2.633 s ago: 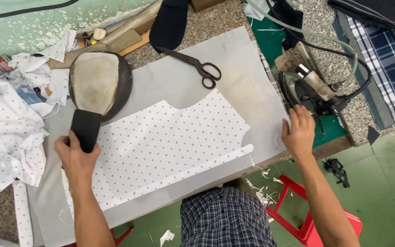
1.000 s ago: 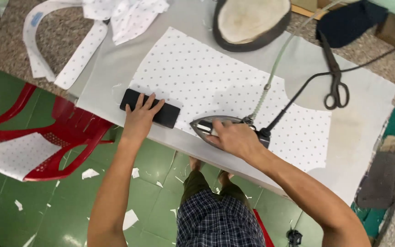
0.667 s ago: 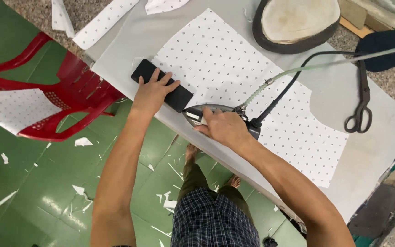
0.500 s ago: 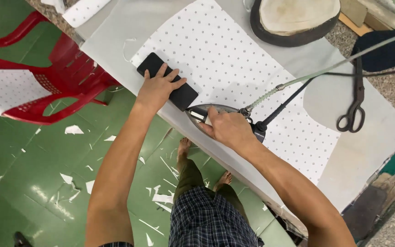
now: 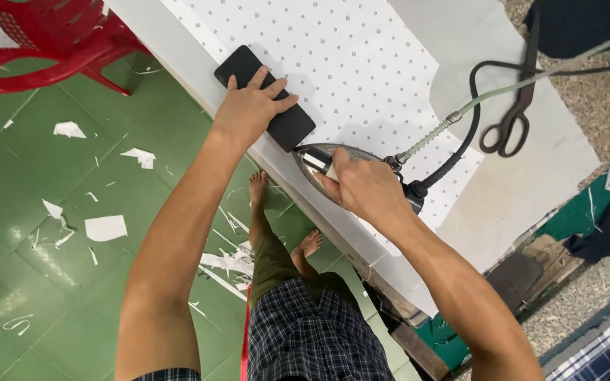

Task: The person irons a white patterned fabric piece on a work table using a steam iron, repeatedly smoothing and pressing different sections. They also use scissors to trim the fabric edges and a black rectangular object to hold the fabric in place during ironing.

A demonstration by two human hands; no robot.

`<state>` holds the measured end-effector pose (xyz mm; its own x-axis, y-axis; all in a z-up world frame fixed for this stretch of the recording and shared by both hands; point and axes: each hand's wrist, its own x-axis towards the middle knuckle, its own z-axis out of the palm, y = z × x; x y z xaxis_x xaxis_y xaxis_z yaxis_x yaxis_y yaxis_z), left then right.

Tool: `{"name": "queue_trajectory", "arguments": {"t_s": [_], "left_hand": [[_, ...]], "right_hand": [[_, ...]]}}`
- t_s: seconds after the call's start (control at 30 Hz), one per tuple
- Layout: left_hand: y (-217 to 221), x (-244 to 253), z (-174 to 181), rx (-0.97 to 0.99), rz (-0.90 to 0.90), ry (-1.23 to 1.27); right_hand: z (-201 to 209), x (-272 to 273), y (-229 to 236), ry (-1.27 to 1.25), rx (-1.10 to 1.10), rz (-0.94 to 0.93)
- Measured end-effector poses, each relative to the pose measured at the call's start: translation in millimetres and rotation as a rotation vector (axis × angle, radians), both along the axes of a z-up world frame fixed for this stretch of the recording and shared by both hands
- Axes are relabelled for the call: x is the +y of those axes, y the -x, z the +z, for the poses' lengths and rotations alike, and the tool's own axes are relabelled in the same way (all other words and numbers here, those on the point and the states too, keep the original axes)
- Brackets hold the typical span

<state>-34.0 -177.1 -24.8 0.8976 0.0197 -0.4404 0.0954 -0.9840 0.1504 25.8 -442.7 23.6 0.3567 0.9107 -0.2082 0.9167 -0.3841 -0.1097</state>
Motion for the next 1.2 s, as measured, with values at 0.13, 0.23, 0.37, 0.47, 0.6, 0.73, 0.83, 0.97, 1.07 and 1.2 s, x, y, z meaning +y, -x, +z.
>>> {"name": "queue_trajectory", "arguments": {"t_s": [0.13,0.23,0.37,0.47,0.6,0.73,0.83,0.97,1.07,1.2], "left_hand": [[4,-28,-3,-0.058,-0.002,0.002],[6,-39,-6,-0.086,-0.014,-0.014],[8,-43,2,-0.094,-0.012,-0.007],[6,-40,1,-0.078,-0.021,-0.003],[7,-42,14,-0.048,-0.039,0.005],[6,-40,16,-0.053,-0.073,-0.01],[6,-37,13,-0.073,-0.107,-0.032],[8,-33,1,-0.141,-0.148,-0.084],[1,-37,20,-0.043,-0.088,-0.033],[0,-33,23,0.001,-0.086,0.022]], "right_hand": [[3,-28,3,0.052,0.033,-0.008],[5,-44,5,0.075,0.043,-0.036],[8,-62,8,0.059,0.111,-0.072],[8,-76,13,0.043,0.054,-0.088],[9,-92,20,0.0,0.03,-0.127],[14,-104,28,0.015,0.027,-0.194],[14,-110,31,0.031,0.045,-0.228],[25,-106,31,0.071,0.209,-0.316],[59,-96,28,0.052,0.3,-0.369],[61,-101,34,0.098,0.333,-0.369]]}}
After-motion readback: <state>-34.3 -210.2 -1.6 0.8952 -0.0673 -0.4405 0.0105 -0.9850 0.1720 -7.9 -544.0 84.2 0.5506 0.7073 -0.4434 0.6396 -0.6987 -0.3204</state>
